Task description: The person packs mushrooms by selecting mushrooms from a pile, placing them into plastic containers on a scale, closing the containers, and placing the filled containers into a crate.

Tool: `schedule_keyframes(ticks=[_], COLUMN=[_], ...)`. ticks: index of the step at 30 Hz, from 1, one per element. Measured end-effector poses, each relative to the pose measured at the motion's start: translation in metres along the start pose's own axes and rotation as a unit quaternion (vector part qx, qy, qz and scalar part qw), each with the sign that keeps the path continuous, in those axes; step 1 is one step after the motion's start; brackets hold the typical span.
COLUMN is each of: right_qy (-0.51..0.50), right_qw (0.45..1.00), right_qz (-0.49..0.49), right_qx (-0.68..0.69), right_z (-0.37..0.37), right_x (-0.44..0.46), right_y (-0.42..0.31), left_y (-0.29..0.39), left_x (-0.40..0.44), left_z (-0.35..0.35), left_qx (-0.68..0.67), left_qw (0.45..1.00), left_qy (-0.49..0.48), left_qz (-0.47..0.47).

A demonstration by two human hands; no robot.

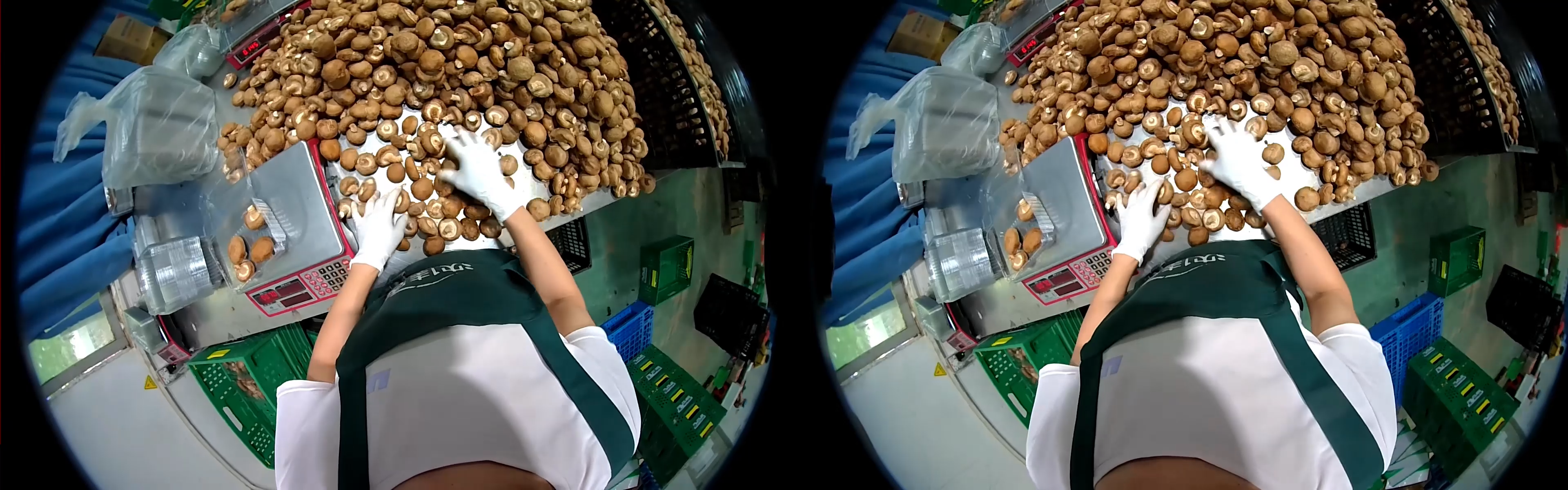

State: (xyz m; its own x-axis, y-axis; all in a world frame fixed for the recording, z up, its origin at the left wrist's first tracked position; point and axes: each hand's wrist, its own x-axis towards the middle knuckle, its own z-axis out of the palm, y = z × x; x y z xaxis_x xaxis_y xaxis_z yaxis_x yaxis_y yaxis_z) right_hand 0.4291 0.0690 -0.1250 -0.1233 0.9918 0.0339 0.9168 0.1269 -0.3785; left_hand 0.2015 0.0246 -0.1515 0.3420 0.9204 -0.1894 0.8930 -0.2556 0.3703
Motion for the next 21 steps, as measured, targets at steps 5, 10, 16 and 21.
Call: schedule_keyframes(ticks=[5,10,16,21], right_qy=[-0.041,-0.094,-0.006,-0.120], right_qw=[0.994,0.972,0.977,0.985], right_qz=[-0.078,0.072,0.022,-0.059], right_qx=[-0.063,0.204,0.213,0.105], right_z=[0.012,-0.051,-0.040,0.009], right_x=[-0.021,-0.022,0.023,0.073], right_y=[-0.011,0.019,0.021,-0.007], left_y=[0.001,0.014,0.018,0.033], left_x=[-0.033,-0.053,-0.057,-0.043], left_z=[-0.005,-0.025,-0.013,-0.031], left_qx=[-0.189,-0.224,-0.102,-0.086], left_qw=[0.972,0.961,0.985,0.968], left_qy=[0.112,0.160,0.005,-0.104], left_qz=[0.078,-0.036,-0.139,-0.214])
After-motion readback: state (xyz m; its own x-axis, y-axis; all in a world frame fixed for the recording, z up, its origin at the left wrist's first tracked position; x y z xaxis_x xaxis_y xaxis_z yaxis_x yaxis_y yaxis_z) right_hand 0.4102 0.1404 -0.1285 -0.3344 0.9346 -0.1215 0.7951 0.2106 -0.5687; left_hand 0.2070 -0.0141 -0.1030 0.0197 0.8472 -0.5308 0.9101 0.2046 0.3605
